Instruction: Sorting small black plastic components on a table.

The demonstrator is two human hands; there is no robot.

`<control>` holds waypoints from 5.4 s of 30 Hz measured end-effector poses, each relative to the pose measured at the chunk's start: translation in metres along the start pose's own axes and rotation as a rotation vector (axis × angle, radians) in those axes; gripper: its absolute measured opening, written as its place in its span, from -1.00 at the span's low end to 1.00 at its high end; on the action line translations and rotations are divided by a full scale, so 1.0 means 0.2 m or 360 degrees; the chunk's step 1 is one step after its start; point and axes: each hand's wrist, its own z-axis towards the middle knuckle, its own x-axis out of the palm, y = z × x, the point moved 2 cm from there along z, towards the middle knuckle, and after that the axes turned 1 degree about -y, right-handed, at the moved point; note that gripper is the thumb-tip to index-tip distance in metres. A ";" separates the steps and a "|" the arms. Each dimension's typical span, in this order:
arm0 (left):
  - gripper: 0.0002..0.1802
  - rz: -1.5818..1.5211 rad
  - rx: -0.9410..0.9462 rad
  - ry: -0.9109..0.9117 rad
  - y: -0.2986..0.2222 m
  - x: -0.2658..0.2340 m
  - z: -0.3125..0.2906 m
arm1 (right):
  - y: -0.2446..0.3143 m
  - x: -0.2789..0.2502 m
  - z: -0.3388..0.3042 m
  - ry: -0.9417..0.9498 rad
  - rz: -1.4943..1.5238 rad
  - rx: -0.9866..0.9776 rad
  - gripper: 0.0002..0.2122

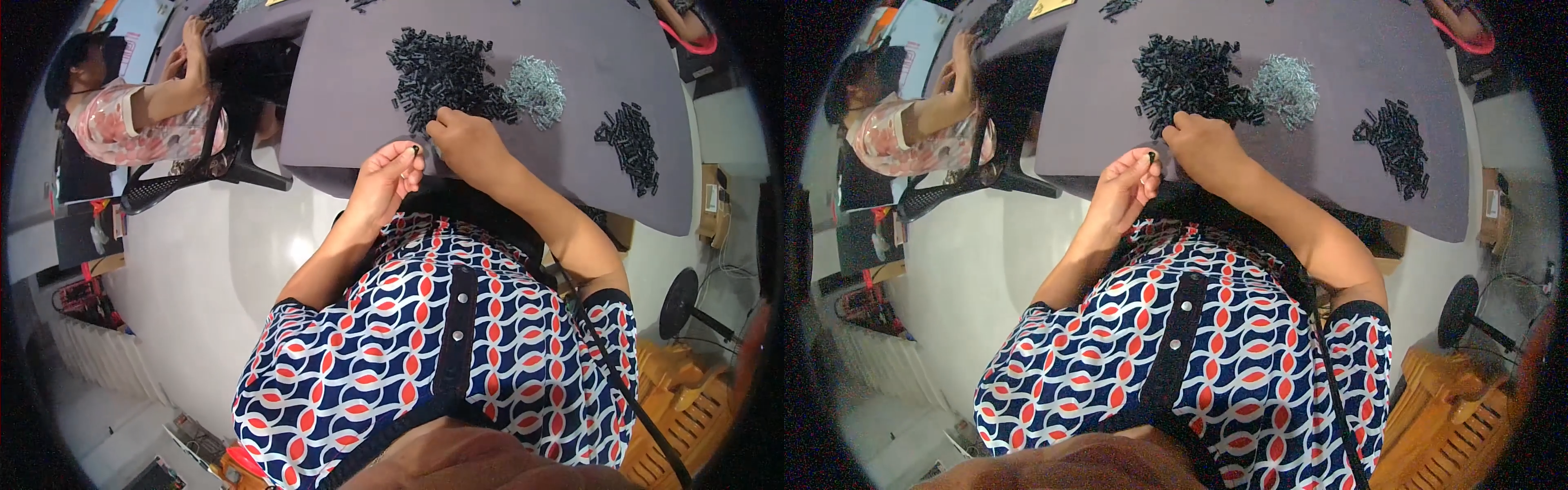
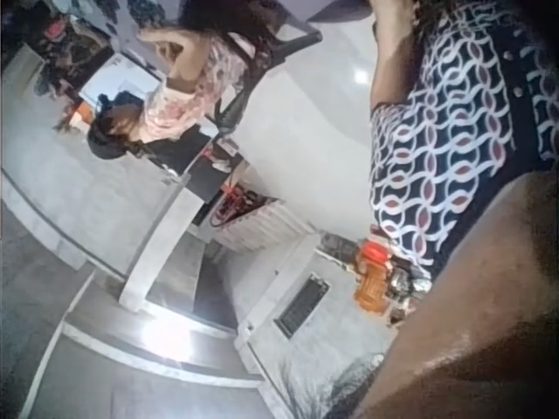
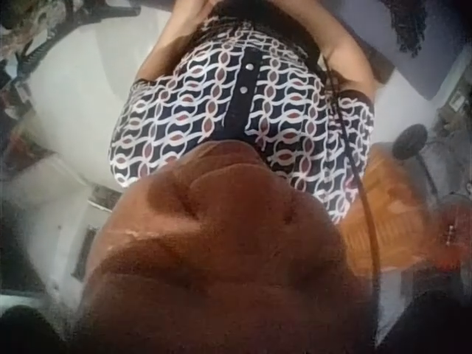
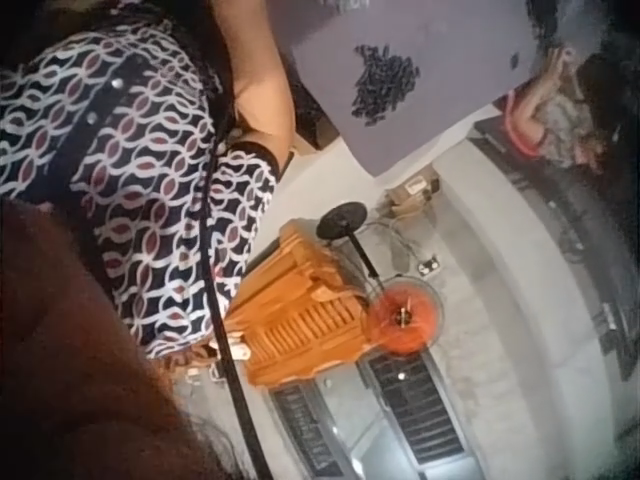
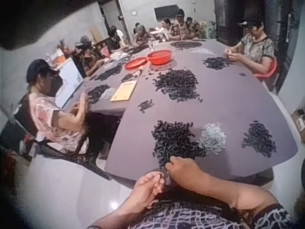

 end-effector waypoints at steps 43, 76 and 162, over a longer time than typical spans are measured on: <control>-0.83 -0.0044 -0.0784 0.0501 0.14 0.18 0.13 | -0.10 -0.33 -0.31 0.0351 0.1433 0.0571 -0.59; -0.86 0.0306 -0.0369 0.0002 0.09 0.34 0.07 | -0.05 -0.31 -0.29 -0.0099 0.0180 0.0163 -0.68; -0.71 0.2154 0.1336 0.0288 -0.01 0.30 0.20 | -0.37 -0.12 0.06 -0.0295 -0.0181 0.0050 -0.74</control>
